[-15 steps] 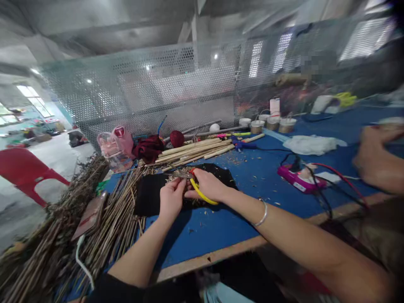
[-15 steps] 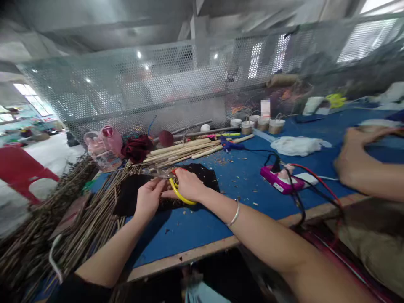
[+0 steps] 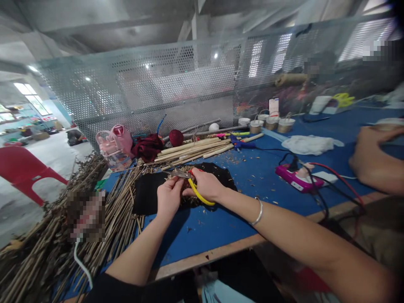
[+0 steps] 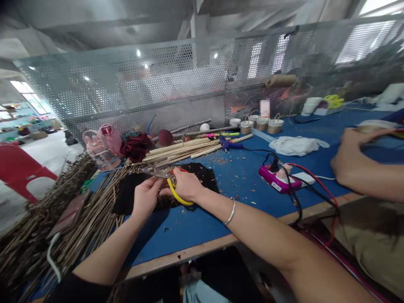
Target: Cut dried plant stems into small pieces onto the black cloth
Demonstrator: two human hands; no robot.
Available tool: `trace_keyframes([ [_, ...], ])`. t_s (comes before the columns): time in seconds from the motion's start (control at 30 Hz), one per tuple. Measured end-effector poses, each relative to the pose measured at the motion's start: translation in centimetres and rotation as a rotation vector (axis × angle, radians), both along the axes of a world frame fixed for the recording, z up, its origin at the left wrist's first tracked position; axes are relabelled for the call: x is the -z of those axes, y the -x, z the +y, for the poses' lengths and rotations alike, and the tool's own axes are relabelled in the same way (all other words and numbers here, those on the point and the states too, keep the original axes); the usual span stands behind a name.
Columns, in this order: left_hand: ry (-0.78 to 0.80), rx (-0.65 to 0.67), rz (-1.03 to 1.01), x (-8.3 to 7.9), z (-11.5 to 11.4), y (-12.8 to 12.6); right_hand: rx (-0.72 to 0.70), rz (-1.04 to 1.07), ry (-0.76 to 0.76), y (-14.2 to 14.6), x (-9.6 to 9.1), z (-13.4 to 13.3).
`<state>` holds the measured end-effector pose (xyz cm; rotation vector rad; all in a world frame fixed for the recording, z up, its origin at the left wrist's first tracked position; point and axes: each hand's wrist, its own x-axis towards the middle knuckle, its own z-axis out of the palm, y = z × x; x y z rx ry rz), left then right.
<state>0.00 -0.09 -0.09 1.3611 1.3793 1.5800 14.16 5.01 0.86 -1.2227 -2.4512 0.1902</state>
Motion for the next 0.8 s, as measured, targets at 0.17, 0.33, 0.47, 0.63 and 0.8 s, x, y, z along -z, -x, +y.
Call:
trace_keyframes([
  [0.17,0.038,0.001,-0.032,0.4,0.3,0.2,0.023,-0.017,-0.003,0.1,-0.1,-0.1],
  [0.33,0.077,0.033,-0.065,0.1,0.2,0.2,0.048,-0.031,0.018,-0.1,-0.2,0.0],
  [0.47,0.107,0.049,-0.140,-0.5,-0.1,-0.1,0.056,-0.028,0.048,-0.1,-0.1,0.1],
  [0.63,0.146,0.066,-0.156,-0.5,0.0,-0.2,0.084,-0.025,0.075,-0.1,0.0,0.3],
  [0.8,0.178,0.048,-0.185,-0.7,-0.1,-0.2,0.097,-0.033,0.081,-0.1,-0.1,0.4],
])
